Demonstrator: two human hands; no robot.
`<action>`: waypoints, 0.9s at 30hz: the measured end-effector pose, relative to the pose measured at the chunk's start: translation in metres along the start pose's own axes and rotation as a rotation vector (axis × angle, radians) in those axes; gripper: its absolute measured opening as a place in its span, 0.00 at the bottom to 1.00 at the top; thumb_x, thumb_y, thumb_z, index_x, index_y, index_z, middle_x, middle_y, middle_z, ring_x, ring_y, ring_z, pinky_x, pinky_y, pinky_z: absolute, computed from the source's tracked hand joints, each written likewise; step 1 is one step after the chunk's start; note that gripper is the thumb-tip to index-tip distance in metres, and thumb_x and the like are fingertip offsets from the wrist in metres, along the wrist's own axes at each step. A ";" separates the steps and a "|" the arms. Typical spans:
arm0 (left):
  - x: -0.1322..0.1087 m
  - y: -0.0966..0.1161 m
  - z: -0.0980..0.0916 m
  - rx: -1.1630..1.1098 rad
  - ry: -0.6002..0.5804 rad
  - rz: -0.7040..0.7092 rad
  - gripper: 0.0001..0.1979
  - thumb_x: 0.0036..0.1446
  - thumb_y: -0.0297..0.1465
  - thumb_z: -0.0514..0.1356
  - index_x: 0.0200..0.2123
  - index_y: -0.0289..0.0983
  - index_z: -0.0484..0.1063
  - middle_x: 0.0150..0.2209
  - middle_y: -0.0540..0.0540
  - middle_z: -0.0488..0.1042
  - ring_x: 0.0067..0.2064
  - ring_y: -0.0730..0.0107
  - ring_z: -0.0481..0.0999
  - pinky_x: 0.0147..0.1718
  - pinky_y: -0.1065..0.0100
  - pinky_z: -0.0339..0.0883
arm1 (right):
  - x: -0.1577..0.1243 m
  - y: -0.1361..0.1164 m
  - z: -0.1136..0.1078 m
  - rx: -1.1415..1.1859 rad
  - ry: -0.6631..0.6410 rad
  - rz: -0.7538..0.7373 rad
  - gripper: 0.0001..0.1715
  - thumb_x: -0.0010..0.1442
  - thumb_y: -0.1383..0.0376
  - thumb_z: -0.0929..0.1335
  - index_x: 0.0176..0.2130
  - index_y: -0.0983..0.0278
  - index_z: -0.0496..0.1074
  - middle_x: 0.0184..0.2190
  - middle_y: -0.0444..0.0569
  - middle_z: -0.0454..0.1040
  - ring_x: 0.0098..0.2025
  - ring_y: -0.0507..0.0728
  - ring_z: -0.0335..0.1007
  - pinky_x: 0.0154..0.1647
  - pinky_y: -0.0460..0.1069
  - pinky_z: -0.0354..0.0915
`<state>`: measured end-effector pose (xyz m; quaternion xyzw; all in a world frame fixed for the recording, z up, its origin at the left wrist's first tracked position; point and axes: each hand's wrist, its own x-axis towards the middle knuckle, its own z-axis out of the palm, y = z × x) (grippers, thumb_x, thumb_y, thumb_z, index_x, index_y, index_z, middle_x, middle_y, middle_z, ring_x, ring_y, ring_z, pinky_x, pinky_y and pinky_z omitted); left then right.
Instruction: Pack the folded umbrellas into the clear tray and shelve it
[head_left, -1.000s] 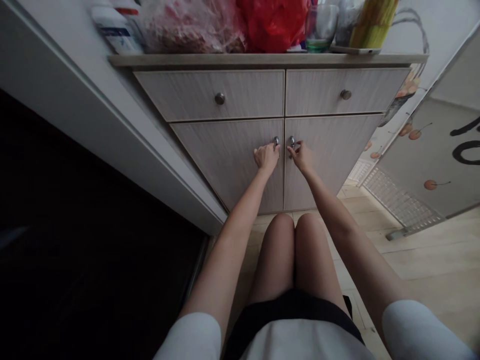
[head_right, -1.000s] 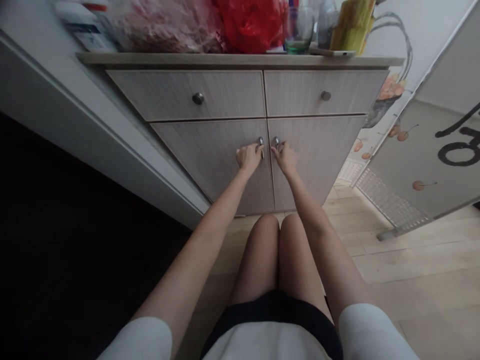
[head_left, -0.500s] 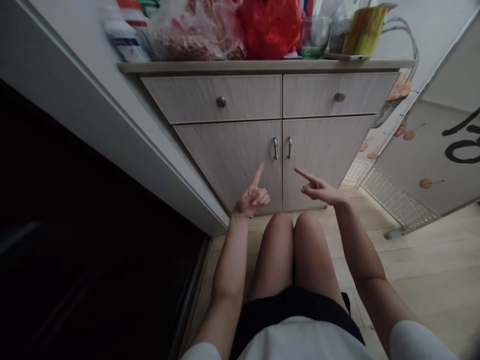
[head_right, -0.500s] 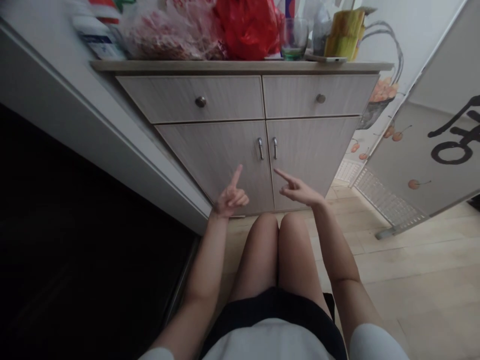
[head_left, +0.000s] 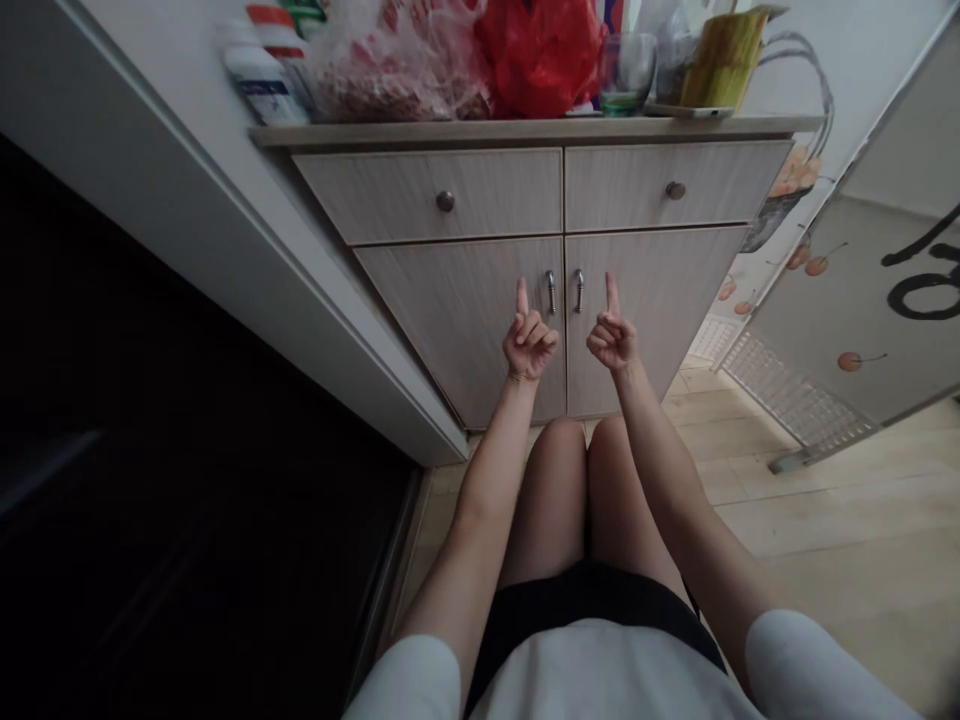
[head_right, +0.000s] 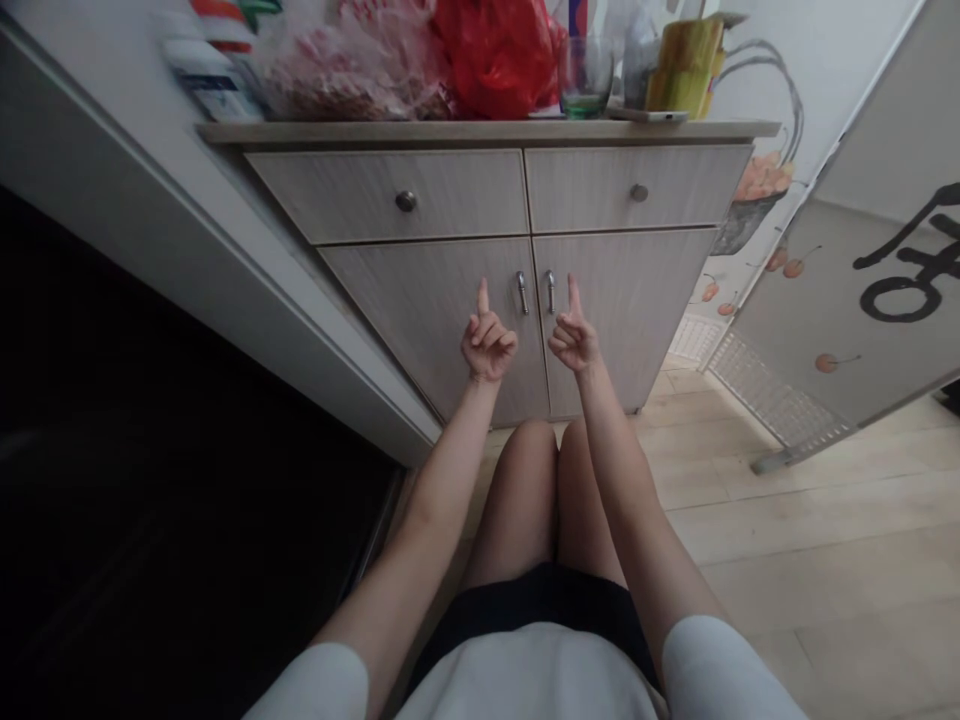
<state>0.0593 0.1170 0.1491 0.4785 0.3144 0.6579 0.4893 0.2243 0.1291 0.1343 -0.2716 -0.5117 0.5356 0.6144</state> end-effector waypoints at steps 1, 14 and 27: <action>-0.001 -0.003 -0.001 0.001 -0.004 -0.011 0.28 0.72 0.45 0.35 0.65 0.51 0.64 0.22 0.56 0.40 0.21 0.69 0.42 0.29 0.64 0.54 | -0.001 0.004 -0.001 0.015 -0.004 0.003 0.44 0.65 0.56 0.62 0.73 0.49 0.41 0.17 0.30 0.41 0.19 0.51 0.28 0.23 0.47 0.39; 0.049 -0.043 -0.018 0.235 0.103 -0.123 0.22 0.69 0.43 0.50 0.58 0.42 0.72 0.28 0.49 0.70 0.28 0.71 0.69 0.33 0.67 0.65 | 0.044 0.015 -0.015 -0.509 0.264 0.035 0.29 0.68 0.53 0.62 0.63 0.62 0.66 0.31 0.46 0.73 0.29 0.51 0.66 0.31 0.45 0.61; 0.098 -0.070 0.002 1.024 0.097 0.025 0.11 0.67 0.32 0.54 0.40 0.37 0.77 0.41 0.37 0.80 0.45 0.58 0.79 0.44 0.63 0.66 | 0.102 0.051 -0.009 -1.044 0.300 -0.078 0.18 0.66 0.65 0.61 0.50 0.68 0.73 0.45 0.60 0.79 0.45 0.58 0.76 0.48 0.51 0.67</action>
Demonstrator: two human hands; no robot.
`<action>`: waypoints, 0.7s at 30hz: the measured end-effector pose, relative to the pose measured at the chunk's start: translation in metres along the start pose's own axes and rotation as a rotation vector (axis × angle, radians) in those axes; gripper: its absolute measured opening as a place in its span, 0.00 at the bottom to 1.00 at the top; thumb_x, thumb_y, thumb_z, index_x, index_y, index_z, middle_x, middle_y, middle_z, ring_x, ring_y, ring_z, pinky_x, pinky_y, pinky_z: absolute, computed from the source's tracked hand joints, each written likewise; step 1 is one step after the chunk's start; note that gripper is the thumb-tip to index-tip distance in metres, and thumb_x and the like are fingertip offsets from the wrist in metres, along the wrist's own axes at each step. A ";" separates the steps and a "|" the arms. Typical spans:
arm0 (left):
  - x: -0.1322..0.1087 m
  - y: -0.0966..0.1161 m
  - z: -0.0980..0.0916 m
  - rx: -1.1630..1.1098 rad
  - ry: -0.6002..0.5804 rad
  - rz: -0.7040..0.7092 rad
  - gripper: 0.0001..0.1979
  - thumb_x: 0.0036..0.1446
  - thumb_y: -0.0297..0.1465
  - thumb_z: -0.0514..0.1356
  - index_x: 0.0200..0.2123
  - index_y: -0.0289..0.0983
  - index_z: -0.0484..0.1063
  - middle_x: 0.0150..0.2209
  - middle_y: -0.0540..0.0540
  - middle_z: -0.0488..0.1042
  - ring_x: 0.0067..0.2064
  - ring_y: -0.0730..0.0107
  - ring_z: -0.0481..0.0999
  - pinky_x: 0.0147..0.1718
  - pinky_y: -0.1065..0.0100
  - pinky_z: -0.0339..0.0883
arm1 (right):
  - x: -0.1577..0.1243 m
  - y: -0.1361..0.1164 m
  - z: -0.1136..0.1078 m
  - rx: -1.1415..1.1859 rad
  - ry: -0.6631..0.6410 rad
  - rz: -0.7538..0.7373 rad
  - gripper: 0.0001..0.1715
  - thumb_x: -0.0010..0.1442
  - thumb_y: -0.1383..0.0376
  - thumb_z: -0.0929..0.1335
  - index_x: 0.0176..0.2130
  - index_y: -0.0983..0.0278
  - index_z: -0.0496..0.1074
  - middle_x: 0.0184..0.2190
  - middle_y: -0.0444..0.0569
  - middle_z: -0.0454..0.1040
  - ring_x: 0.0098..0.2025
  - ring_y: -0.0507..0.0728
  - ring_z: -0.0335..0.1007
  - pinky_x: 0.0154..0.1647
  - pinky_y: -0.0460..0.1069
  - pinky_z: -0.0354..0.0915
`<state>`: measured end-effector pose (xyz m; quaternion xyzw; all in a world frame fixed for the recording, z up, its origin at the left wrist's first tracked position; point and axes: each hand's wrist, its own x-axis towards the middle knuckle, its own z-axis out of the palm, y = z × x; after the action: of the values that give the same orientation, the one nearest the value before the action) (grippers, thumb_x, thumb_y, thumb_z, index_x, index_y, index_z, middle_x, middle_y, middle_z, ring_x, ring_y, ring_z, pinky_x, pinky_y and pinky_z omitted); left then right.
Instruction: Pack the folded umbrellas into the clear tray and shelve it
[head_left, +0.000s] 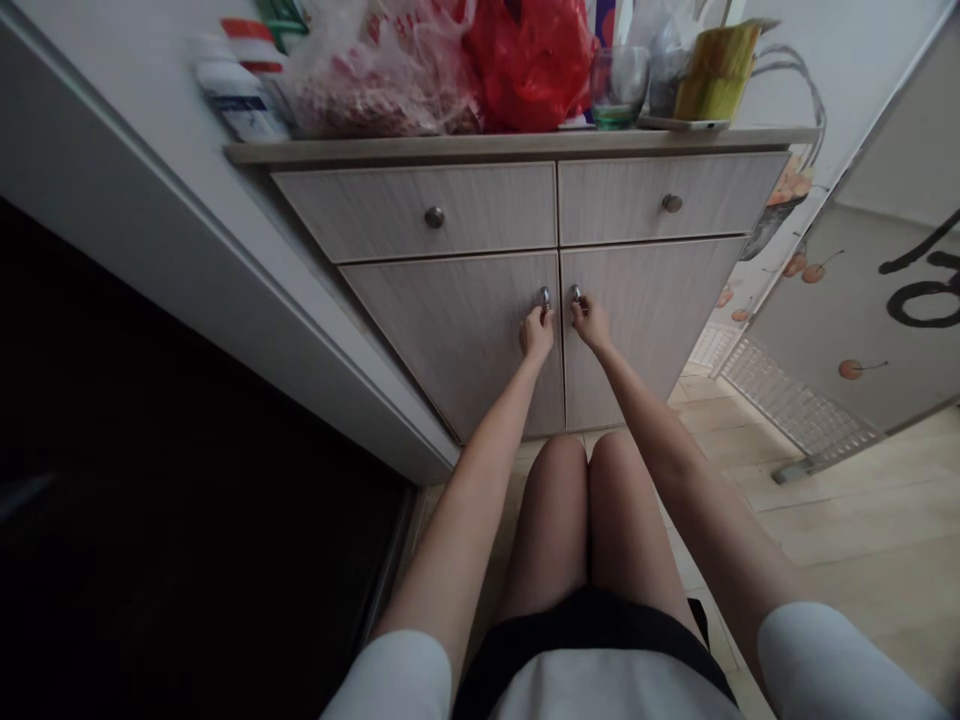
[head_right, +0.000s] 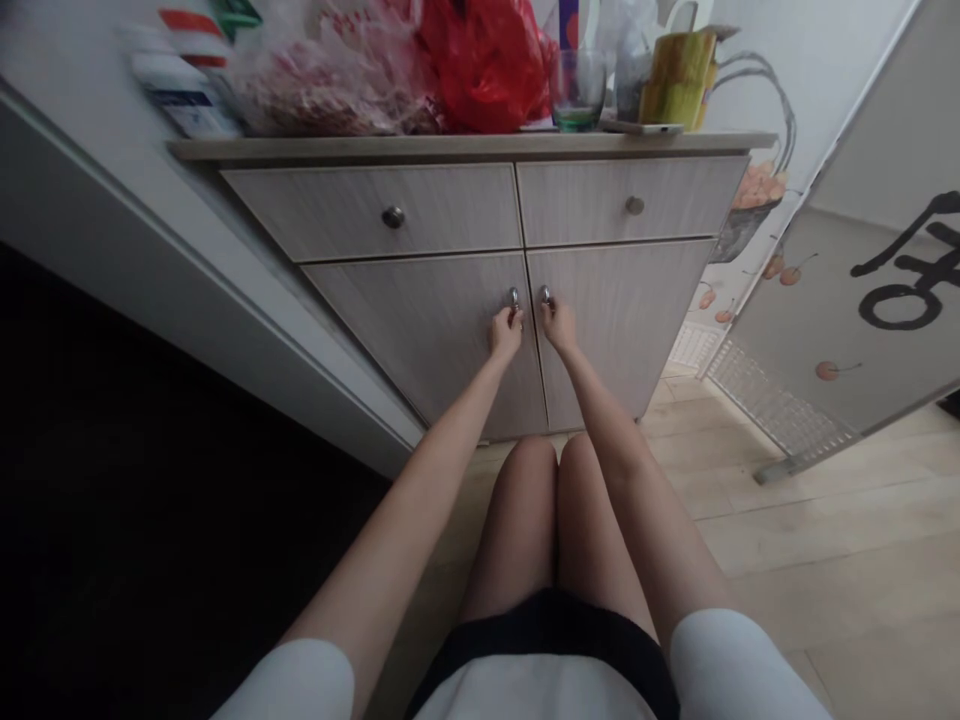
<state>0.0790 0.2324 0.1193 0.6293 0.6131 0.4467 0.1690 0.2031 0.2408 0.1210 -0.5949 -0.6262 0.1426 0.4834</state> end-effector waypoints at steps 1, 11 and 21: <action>-0.005 -0.001 -0.001 -0.002 0.003 0.002 0.11 0.67 0.33 0.54 0.40 0.37 0.76 0.41 0.37 0.80 0.45 0.58 0.79 0.44 0.63 0.66 | -0.004 0.001 -0.001 0.019 -0.005 -0.003 0.18 0.67 0.65 0.60 0.50 0.68 0.73 0.45 0.59 0.79 0.45 0.58 0.76 0.48 0.51 0.67; -0.098 -0.014 -0.041 -0.153 0.102 0.069 0.10 0.68 0.33 0.53 0.38 0.38 0.73 0.38 0.41 0.80 0.41 0.63 0.79 0.44 0.67 0.67 | -0.100 0.012 -0.065 0.158 0.004 -0.104 0.19 0.69 0.59 0.58 0.50 0.65 0.70 0.43 0.56 0.78 0.43 0.57 0.75 0.47 0.52 0.68; -0.184 -0.067 -0.111 -0.330 0.395 0.125 0.13 0.65 0.41 0.56 0.38 0.38 0.73 0.30 0.45 0.77 0.33 0.65 0.77 0.38 0.66 0.69 | -0.179 0.033 -0.155 0.158 0.128 -0.127 0.22 0.69 0.48 0.59 0.48 0.60 0.70 0.36 0.51 0.77 0.37 0.58 0.73 0.37 0.52 0.69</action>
<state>-0.0199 0.0378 0.0634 0.5304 0.5130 0.6644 0.1186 0.3119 0.0295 0.0940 -0.5219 -0.6173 0.1220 0.5759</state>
